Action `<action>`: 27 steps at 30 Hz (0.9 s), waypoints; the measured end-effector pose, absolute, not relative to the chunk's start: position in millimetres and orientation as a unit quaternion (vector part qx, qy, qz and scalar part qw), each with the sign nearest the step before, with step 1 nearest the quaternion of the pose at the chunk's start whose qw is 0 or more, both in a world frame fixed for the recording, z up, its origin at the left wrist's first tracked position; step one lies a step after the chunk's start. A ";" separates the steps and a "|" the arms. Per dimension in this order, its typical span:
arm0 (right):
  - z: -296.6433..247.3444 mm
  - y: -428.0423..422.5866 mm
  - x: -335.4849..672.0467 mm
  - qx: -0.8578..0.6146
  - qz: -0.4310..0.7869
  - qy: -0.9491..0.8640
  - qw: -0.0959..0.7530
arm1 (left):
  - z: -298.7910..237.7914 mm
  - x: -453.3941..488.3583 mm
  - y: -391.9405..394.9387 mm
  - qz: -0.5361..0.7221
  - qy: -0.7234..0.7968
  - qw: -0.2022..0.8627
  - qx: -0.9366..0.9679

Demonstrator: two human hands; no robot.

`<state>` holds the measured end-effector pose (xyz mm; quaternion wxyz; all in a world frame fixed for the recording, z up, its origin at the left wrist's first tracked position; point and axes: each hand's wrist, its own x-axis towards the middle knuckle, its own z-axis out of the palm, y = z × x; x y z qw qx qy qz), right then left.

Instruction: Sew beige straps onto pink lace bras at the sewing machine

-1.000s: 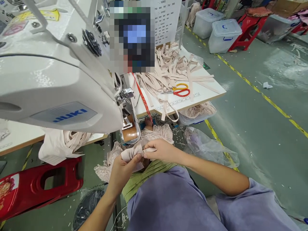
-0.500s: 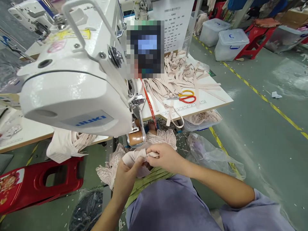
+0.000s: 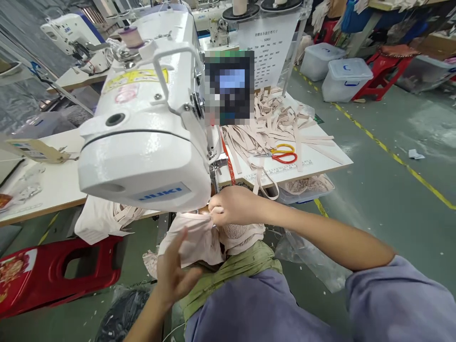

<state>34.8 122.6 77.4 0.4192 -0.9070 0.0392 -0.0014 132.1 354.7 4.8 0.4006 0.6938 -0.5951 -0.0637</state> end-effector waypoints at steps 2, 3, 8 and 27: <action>79.1 123.9 38.2 -0.928 -0.001 0.052 0.368 | 7.7 150.1 346.5 0.036 -0.678 0.307 0.667; 80.0 125.0 38.8 -0.931 0.002 0.056 0.359 | 8.0 156.8 342.0 0.073 -0.703 0.270 0.654; 82.5 128.8 37.3 -0.934 0.010 0.064 0.351 | 5.4 173.0 326.0 0.150 -0.746 0.206 0.616; 28.6 141.1 6.4 -0.902 -0.269 0.057 0.332 | 32.0 139.8 322.5 0.160 -0.683 0.137 0.699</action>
